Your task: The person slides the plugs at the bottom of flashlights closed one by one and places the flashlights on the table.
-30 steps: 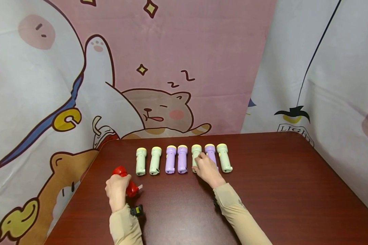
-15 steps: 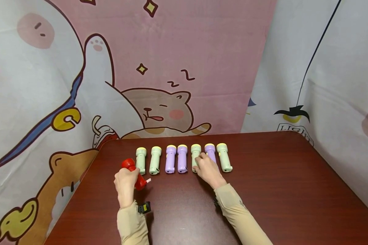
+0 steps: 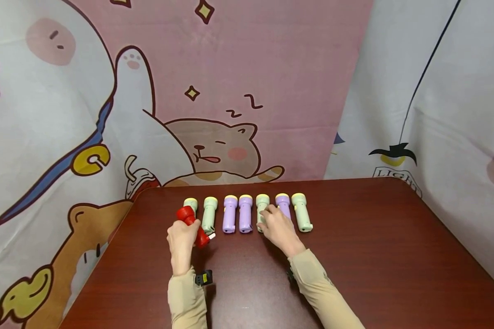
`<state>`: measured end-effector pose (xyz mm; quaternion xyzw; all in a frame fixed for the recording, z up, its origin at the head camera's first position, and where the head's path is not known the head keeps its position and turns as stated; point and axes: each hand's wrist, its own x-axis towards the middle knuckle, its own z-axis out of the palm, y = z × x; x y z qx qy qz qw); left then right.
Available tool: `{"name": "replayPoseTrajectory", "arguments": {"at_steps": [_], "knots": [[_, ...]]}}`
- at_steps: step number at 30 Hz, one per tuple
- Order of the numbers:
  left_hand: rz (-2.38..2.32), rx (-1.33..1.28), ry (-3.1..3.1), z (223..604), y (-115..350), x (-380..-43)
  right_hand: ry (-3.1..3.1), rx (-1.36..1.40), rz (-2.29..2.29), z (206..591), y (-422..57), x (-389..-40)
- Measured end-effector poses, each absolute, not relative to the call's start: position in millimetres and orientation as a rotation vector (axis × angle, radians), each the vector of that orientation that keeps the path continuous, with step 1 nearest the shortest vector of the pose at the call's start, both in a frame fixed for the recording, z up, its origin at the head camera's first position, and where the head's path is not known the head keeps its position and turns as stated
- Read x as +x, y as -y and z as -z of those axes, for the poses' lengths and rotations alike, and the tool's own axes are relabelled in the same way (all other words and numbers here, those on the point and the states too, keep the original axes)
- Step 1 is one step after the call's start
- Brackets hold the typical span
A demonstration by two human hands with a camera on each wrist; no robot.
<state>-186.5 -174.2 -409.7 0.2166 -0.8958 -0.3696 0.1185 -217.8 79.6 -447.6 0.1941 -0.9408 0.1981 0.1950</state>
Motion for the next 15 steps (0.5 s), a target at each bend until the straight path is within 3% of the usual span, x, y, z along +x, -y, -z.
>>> {"name": "replayPoseTrajectory", "arguments": {"at_steps": [15], "knots": [[1.159, 0.596, 2.549, 412.1, 147.1, -196.5, 2.586, 0.609, -0.600, 428.1, -69.3, -206.4]]}}
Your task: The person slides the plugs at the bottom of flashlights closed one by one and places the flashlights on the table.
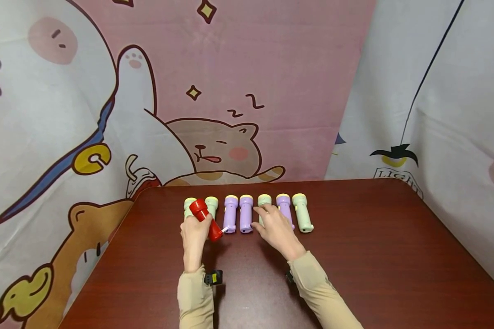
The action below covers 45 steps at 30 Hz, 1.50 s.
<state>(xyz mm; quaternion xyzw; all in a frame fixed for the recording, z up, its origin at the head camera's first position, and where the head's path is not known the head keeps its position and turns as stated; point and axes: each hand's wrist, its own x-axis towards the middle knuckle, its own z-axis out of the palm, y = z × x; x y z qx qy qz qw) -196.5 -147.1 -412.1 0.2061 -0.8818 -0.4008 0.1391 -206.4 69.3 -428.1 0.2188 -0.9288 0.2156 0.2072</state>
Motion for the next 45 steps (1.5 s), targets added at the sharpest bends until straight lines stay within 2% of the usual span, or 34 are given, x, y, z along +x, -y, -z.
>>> {"name": "replayPoseTrajectory", "arguments": {"at_steps": [18, 27, 45], "knots": [[1.502, 0.416, 2.503, 398.5, 121.7, -197.6, 2.421, 0.968, -0.568, 420.9, -57.7, -194.5], [1.576, 0.358, 2.517, 387.3, 113.1, -193.7, 2.358, 0.988, -0.578, 417.5, -58.0, -190.6], [1.406, 0.292, 2.585, 382.0, 104.6, -193.9, 2.296, 1.025, -0.536, 412.9, -63.2, -188.8]]}}
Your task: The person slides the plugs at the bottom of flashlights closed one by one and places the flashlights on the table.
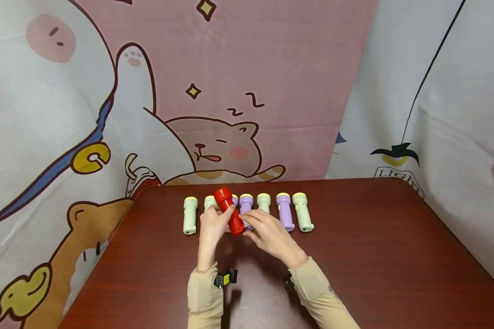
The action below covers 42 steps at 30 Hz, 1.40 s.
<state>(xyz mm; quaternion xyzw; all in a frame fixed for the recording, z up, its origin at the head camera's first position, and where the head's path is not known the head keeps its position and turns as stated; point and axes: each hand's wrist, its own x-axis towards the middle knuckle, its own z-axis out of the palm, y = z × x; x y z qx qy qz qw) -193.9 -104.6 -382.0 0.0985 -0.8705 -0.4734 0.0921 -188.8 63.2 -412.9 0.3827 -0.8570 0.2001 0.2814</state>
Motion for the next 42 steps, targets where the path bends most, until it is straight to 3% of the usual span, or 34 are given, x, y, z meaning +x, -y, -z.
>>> {"name": "replayPoseTrajectory", "arguments": {"at_steps": [42], "knots": [[1.311, 0.260, 2.605, 377.0, 90.7, -187.5, 2.175, 1.053, -0.554, 414.0, -70.6, -193.1]]}}
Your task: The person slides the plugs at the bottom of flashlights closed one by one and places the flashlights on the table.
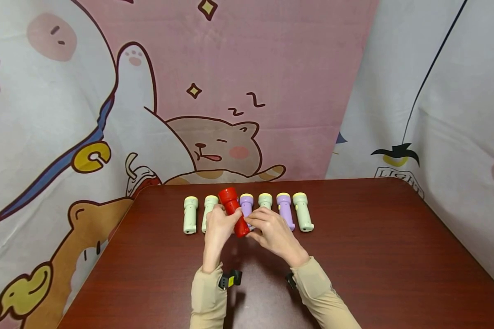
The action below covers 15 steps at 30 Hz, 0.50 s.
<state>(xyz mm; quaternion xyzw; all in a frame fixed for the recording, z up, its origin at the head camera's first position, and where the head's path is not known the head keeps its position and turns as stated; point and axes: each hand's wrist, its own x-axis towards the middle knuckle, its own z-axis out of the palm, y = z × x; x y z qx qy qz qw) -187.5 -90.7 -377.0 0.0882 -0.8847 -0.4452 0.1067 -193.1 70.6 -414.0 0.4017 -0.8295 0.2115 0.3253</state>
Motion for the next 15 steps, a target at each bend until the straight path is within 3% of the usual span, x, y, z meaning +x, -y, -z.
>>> {"name": "replayPoseTrajectory", "arguments": {"at_steps": [15], "knots": [[1.307, 0.258, 2.612, 378.8, 90.1, -188.6, 2.129, 1.059, -0.561, 416.2, -70.0, -194.2]]}}
